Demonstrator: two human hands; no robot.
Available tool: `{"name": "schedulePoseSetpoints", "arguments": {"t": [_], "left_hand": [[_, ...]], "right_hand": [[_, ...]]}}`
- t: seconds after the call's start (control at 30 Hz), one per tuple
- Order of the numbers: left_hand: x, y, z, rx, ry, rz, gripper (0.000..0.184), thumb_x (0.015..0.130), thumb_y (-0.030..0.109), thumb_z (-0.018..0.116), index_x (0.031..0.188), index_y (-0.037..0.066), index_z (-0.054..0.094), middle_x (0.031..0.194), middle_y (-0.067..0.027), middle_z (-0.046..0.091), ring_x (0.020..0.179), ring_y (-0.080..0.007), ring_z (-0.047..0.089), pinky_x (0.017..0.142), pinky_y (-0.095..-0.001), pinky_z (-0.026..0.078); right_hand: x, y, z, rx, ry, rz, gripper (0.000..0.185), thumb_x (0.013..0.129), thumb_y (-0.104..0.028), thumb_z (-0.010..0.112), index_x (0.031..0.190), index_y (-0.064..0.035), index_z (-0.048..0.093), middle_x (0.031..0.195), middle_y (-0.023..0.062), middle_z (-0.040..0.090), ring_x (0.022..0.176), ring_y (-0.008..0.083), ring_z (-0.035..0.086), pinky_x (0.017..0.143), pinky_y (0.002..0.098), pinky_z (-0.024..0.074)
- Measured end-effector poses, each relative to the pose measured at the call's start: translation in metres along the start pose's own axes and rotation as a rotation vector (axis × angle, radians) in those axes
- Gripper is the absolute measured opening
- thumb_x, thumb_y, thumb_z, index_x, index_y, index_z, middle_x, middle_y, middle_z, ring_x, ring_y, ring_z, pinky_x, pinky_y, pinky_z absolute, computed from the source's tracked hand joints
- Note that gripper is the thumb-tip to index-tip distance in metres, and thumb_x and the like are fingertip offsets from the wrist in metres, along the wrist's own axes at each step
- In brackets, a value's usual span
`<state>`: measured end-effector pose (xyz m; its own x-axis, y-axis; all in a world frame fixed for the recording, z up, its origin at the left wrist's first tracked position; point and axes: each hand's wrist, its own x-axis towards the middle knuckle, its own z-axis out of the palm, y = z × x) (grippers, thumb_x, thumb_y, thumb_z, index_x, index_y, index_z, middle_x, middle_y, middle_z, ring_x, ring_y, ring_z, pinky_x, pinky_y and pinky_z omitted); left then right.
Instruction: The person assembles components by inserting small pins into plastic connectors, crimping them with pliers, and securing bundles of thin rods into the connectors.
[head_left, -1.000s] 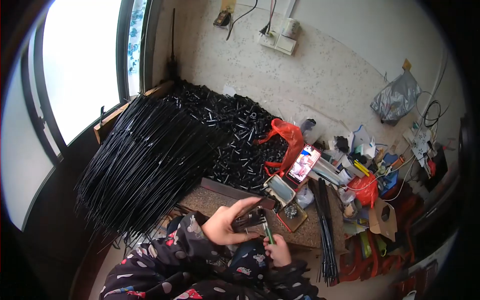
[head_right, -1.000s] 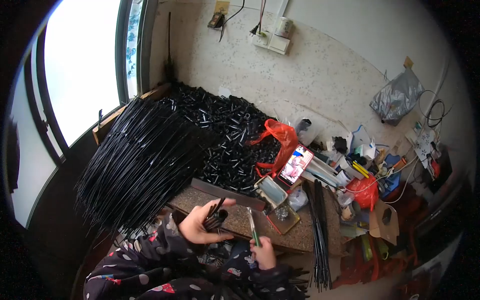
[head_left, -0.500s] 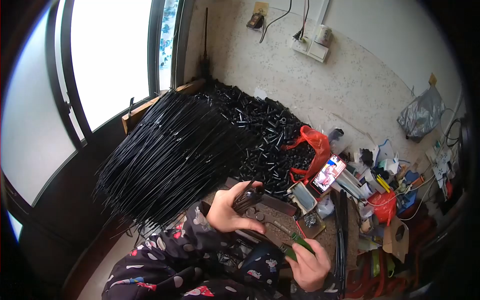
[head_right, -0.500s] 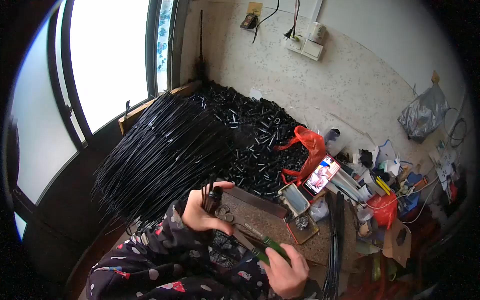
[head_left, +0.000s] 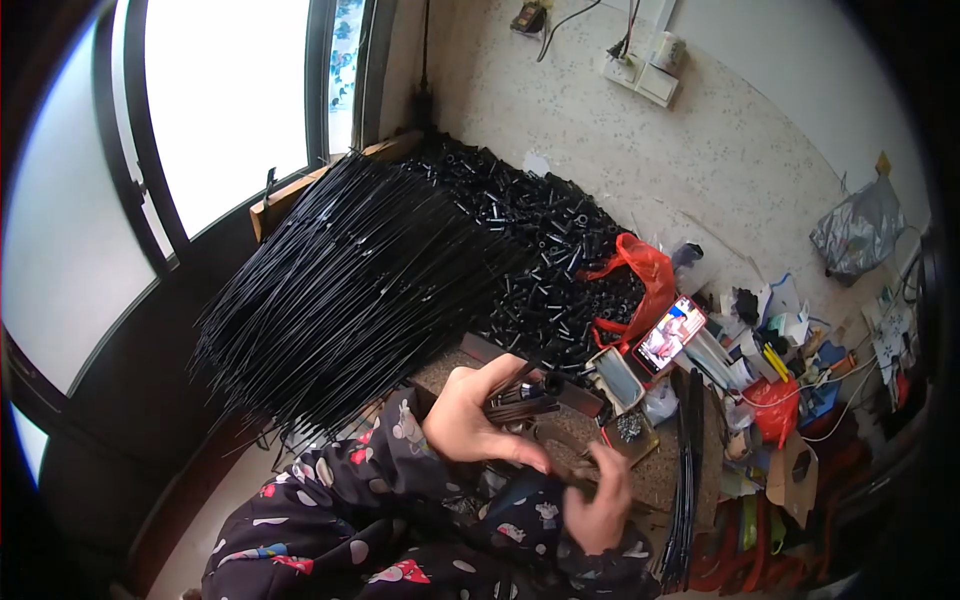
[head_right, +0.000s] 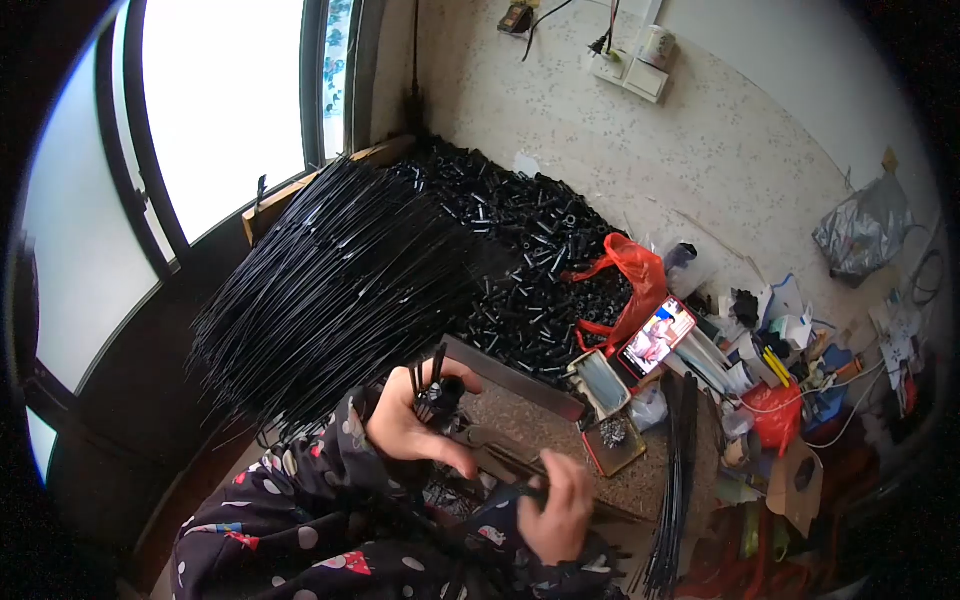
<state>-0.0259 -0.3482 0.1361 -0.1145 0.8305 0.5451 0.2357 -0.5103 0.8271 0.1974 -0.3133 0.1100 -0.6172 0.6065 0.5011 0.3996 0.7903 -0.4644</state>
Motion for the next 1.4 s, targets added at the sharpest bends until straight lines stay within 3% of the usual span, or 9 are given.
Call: {"name": "schedulePoseSetpoints", "arguments": {"t": [0.07, 0.17, 0.27, 0.47, 0.6, 0.9, 1.07, 1.23, 1.4], "left_hand": [[0.001, -0.007, -0.003, -0.114, 0.0, -0.01, 0.074, 0.045, 0.041, 0.086, 0.098, 0.0, 0.054, 0.087, -0.0049, 0.057, 0.079, -0.0111, 0.053, 0.069, -0.0262, 0.044], [0.005, -0.017, -0.007, -0.251, -0.094, 0.048, 0.076, 0.044, 0.044, 0.086, 0.098, 0.0, 0.055, 0.083, -0.0041, 0.058, 0.076, -0.0108, 0.053, 0.065, -0.0248, 0.043], [0.011, -0.019, -0.001, -0.092, -0.13, 0.193, 0.076, 0.043, 0.044, 0.086, 0.097, 0.001, 0.056, 0.08, -0.0025, 0.057, 0.071, -0.0094, 0.052, 0.062, -0.024, 0.042], [0.005, -0.002, -0.005, -0.232, -0.038, -0.012, 0.079, 0.037, 0.047, 0.086, 0.095, 0.003, 0.056, 0.075, 0.0004, 0.056, 0.066, -0.0075, 0.05, 0.058, -0.0223, 0.041], [0.008, -0.006, -0.009, -0.325, -0.144, -0.044, 0.083, 0.035, 0.056, 0.082, 0.094, 0.004, 0.057, 0.071, 0.0009, 0.055, 0.064, -0.0071, 0.05, 0.057, -0.0212, 0.041], [0.007, -0.001, -0.012, -0.233, -0.162, -0.074, 0.083, 0.032, 0.051, 0.084, 0.094, 0.003, 0.057, 0.073, 0.0022, 0.055, 0.065, -0.0059, 0.049, 0.056, -0.0211, 0.04], [0.009, -0.012, -0.009, -0.353, -0.15, -0.003, 0.083, 0.033, 0.047, 0.086, 0.095, 0.002, 0.056, 0.07, 0.0022, 0.055, 0.063, -0.0045, 0.05, 0.052, -0.0199, 0.038], [0.013, -0.005, -0.006, -0.121, -0.131, 0.163, 0.074, 0.042, 0.042, 0.087, 0.096, 0.002, 0.056, 0.08, -0.0006, 0.057, 0.071, -0.0053, 0.052, 0.056, -0.0204, 0.04], [0.004, 0.001, -0.011, -0.217, -0.097, -0.077, 0.071, 0.044, 0.037, 0.088, 0.096, 0.002, 0.056, 0.071, 0.0019, 0.054, 0.063, -0.0044, 0.048, 0.053, -0.02, 0.038]], "right_hand": [[0.003, 0.009, -0.015, -0.159, -0.044, -0.147, 0.033, 0.073, -0.004, 0.059, 0.104, -0.0001, 0.048, 0.085, 0.0138, 0.058, 0.068, 0.0255, 0.058, 0.062, 0.0351, 0.0458], [-0.026, 0.023, 0.008, 1.592, -0.981, 0.719, 0.02, 0.086, -0.014, 0.055, 0.098, 0.0016, 0.049, 0.073, 0.0105, 0.059, 0.059, 0.018, 0.057, 0.06, 0.0282, 0.0472], [-0.017, 0.03, 0.026, 1.317, -1.113, 0.53, 0.035, 0.077, -0.013, 0.066, 0.104, 0.0001, 0.048, 0.074, 0.0092, 0.059, 0.06, 0.0174, 0.058, 0.06, 0.0263, 0.0467], [-0.001, 0.015, 0.011, -0.089, 0.139, -0.041, 0.04, 0.068, -0.004, 0.063, 0.105, 0.001, 0.048, 0.087, 0.0169, 0.056, 0.075, 0.0325, 0.057, 0.067, 0.037, 0.0456], [-0.017, 0.014, 0.003, 1.604, -0.967, 0.816, 0.02, 0.082, -0.004, 0.056, 0.097, 0.0077, 0.053, 0.068, 0.0131, 0.06, 0.057, 0.0182, 0.059, 0.053, 0.0299, 0.0476], [-0.005, 0.02, 0.013, -0.106, 0.162, -0.09, 0.055, 0.06, -0.002, 0.059, 0.113, 0.0009, 0.045, 0.098, 0.0181, 0.051, 0.081, 0.0336, 0.053, 0.064, 0.04, 0.0442], [-0.017, 0.008, -0.001, 1.507, -0.914, 0.811, 0.025, 0.086, -0.015, 0.055, 0.097, 0.006, 0.049, 0.067, 0.0111, 0.059, 0.054, 0.0175, 0.057, 0.051, 0.0286, 0.0445], [0.003, -0.003, 0.008, 0.859, -0.883, 0.536, 0.029, 0.08, -0.011, 0.06, 0.102, 0.0027, 0.048, 0.07, 0.0098, 0.058, 0.056, 0.0182, 0.055, 0.052, 0.0273, 0.0428], [0.001, 0.011, 0.012, -0.159, 0.155, -0.09, 0.045, 0.071, -0.009, 0.065, 0.111, 0.0001, 0.044, 0.09, 0.0163, 0.055, 0.072, 0.0321, 0.055, 0.066, 0.0372, 0.0447]]}}
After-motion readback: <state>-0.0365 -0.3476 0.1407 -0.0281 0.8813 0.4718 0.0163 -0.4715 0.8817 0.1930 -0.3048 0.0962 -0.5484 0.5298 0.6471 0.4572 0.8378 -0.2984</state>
